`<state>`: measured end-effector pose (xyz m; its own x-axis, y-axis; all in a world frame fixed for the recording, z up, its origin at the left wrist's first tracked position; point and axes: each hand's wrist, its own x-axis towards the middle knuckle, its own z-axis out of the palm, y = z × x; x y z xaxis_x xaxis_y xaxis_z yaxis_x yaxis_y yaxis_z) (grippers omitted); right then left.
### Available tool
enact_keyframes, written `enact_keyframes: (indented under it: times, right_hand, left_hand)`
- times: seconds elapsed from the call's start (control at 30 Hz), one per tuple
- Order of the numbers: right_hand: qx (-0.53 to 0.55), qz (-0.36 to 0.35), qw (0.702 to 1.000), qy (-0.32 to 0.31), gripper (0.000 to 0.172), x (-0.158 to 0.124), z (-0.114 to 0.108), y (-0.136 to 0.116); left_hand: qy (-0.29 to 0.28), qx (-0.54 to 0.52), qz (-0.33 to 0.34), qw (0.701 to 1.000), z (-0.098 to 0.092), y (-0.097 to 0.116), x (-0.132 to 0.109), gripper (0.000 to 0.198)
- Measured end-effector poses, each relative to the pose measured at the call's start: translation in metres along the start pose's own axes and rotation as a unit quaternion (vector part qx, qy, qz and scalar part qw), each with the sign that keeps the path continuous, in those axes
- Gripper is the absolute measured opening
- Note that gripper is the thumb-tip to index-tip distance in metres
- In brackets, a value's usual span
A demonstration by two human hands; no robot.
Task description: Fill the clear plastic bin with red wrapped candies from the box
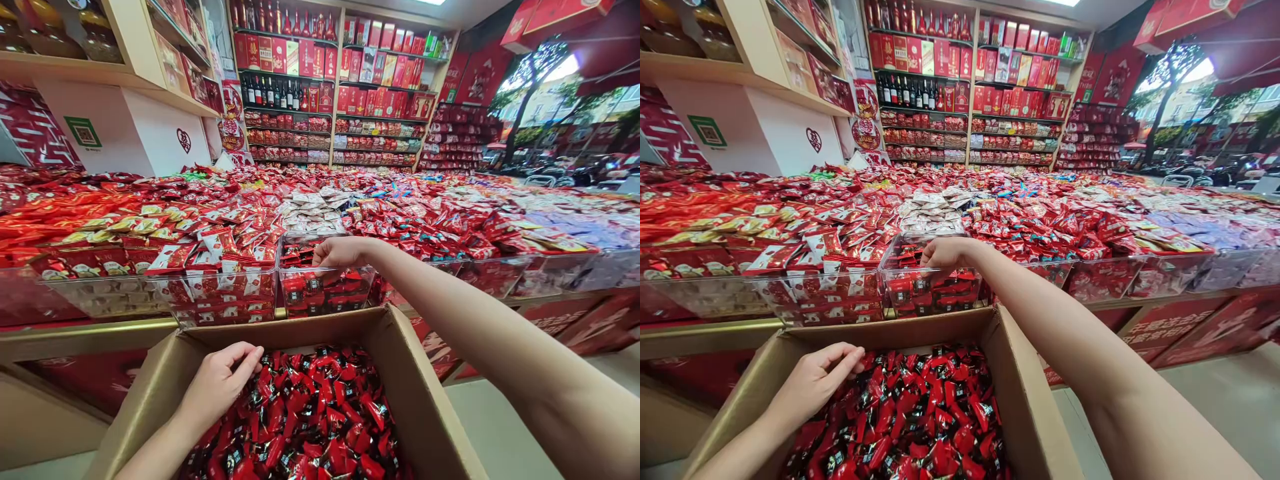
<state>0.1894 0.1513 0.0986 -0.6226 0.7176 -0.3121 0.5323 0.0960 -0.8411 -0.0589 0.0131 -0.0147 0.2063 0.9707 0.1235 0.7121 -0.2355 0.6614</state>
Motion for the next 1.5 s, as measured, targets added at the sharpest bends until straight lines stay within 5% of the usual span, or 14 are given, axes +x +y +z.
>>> enact_keyframes:
  times: [0.47, 1.5]
  right_hand:
    - [-0.012, 0.058, 0.997, -0.049, 0.034, 0.000, -0.002, -0.005]
    - [-0.088, 0.077, 0.991, -0.072, 0.030, 0.003, -0.007, -0.003]
  left_hand:
    - [-0.026, 0.020, 0.018, 0.999, 0.004, 0.000, -0.001, 0.030]
    - [-0.121, 0.130, 0.060, 0.982, 0.020, 0.001, -0.005, 0.033]
